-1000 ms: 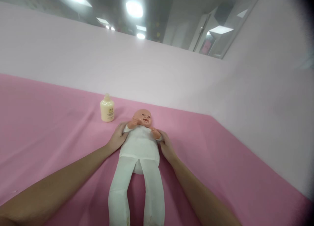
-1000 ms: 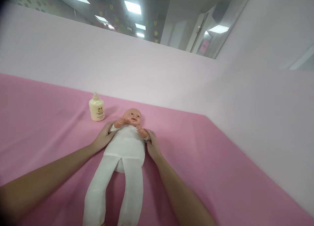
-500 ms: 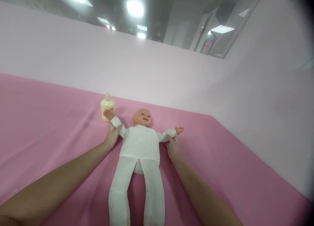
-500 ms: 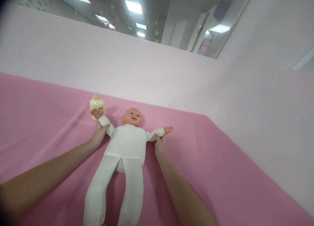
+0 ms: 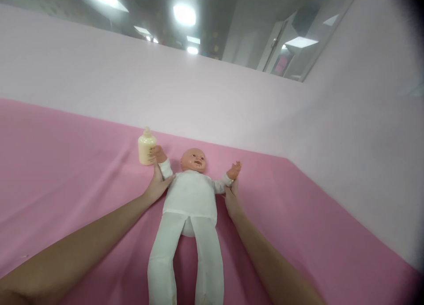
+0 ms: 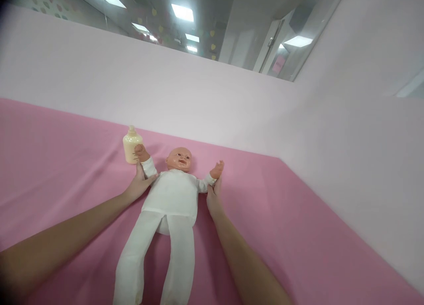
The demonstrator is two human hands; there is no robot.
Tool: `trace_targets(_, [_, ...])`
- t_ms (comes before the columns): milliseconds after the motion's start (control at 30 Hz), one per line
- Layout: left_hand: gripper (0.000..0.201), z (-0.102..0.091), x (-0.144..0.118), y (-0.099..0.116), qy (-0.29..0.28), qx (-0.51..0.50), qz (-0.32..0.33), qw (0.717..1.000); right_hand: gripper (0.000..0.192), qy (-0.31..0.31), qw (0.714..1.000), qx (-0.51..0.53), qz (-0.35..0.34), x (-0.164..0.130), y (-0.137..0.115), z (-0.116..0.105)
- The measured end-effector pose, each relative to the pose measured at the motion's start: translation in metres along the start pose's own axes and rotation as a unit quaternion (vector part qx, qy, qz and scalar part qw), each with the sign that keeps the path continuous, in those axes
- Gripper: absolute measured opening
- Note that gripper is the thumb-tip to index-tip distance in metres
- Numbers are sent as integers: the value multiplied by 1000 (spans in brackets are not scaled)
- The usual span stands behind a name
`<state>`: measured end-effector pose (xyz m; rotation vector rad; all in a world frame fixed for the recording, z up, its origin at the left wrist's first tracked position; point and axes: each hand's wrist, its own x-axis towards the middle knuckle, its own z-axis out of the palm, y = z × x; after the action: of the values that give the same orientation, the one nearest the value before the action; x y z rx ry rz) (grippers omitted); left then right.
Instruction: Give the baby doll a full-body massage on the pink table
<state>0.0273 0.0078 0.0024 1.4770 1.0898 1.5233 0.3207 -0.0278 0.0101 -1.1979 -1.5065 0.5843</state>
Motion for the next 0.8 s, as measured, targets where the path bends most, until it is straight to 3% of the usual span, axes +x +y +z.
trace_targets(100, [49, 1, -2, 0, -61, 59, 46, 995, 65, -50, 999, 12, -3, -3, -3, 2])
trace_targets(233, [55, 3, -5, -3, -138, 121, 115, 976, 58, -140, 988, -66, -20, -5, -1, 3])
trace_targets(500, [63, 4, -7, -3, -139, 152, 132, 970, 64, -144, 984, -107, -14, -6, -4, 4])
trace_targets(800, [55, 3, -7, 7, -121, 152, 110, 975, 52, -128, 990, -62, -18, -8, -15, 5])
